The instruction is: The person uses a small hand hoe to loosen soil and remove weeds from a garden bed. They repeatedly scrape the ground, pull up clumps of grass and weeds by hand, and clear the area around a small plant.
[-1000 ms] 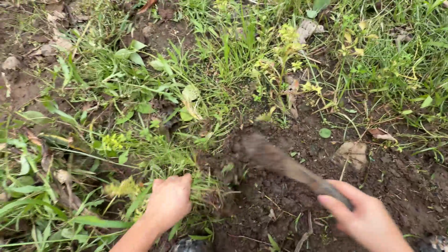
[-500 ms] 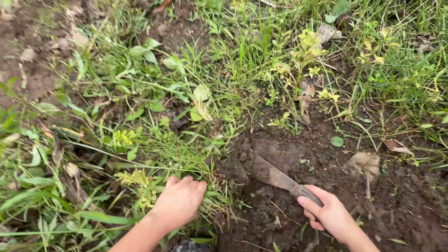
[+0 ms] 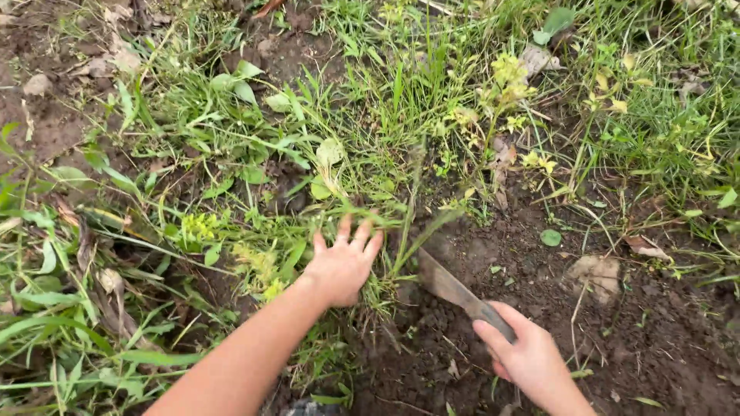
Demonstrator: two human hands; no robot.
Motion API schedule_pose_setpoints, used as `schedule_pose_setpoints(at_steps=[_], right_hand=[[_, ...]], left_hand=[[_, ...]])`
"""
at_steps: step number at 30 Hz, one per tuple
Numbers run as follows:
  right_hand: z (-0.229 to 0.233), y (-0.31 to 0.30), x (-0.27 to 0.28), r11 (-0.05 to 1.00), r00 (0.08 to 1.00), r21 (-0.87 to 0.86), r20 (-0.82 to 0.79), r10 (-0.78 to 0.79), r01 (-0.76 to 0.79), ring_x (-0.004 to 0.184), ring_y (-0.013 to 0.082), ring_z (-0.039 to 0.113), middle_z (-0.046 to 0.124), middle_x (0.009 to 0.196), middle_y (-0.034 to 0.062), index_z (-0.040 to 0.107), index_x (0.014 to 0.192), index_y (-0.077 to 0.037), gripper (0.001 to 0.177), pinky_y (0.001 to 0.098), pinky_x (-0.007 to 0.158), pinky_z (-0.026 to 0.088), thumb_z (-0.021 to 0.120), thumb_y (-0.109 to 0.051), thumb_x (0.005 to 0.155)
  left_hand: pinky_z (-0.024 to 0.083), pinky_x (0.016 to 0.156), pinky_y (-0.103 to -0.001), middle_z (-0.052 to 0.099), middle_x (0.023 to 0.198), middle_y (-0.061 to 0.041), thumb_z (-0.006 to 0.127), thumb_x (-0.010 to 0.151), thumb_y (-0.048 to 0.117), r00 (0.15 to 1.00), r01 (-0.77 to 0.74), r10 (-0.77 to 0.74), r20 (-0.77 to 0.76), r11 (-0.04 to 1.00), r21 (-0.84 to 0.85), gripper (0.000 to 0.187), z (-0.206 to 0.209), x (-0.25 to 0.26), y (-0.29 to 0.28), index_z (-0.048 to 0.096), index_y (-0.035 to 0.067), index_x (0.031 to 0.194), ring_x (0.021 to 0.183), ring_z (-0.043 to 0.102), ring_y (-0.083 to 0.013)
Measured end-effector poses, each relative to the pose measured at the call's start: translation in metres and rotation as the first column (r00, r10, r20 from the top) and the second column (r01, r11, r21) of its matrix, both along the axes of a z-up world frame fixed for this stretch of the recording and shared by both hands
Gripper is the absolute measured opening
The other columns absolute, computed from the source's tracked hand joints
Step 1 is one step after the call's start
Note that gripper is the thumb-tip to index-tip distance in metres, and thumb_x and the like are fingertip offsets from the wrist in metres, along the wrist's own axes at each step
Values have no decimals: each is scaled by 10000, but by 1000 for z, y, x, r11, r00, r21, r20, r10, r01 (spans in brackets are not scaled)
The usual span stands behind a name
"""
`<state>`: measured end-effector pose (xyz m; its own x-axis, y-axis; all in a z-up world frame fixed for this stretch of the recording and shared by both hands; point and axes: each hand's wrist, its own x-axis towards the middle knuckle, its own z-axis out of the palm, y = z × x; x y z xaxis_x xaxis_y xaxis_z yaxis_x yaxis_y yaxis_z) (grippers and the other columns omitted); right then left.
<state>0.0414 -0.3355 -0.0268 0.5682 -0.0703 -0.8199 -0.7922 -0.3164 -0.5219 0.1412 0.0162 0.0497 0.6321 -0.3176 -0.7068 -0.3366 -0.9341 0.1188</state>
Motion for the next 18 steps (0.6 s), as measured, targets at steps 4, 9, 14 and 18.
schedule_pose_setpoints(at_steps=[4, 9, 14, 18], right_hand=[[51, -27, 16, 961, 969, 126, -37, -242, 245, 417, 162, 336, 399, 583, 44, 611, 1313, -100, 380, 328, 367, 241, 687, -171, 947], [13, 36, 58, 963, 980, 189, 23, -198, 190, 434, 138, 374, 464, 597, 36, 594, 1225, 13, 351, 290, 388, 257, 634, -242, 987], [-3, 34, 52, 991, 976, 88, 183, -120, 105, 447, 134, 424, 495, 595, 42, 642, 1217, -14, 335, 306, 386, 332, 679, -195, 939], [59, 15, 46, 986, 984, 38, 71, -163, 161, 443, 158, 363, 429, 567, 68, 670, 1285, -79, 405, 335, 385, 284, 714, -189, 898]], left_hand=[[323, 1084, -677, 145, 1613, -190, 728, 846, 153, 974, -223, 223, -38, 975, -9, 985, -8, 10, -2, 114, 52, 1610, 1447, 269, -399], [449, 1031, -630, 663, 1215, -151, 591, 924, 132, 980, -182, 185, 80, 982, -46, 334, -29, -7, 6, 615, 5, 1232, 1195, 620, -291], [439, 973, -644, 711, 981, -126, 554, 893, 114, 963, -204, 235, 131, 955, -214, 185, -33, -8, 11, 636, 51, 1048, 993, 680, -301], [442, 982, -602, 724, 884, -118, 519, 896, 89, 961, -228, 255, 101, 948, -222, 179, -18, -6, 14, 617, 37, 1037, 866, 719, -263]])
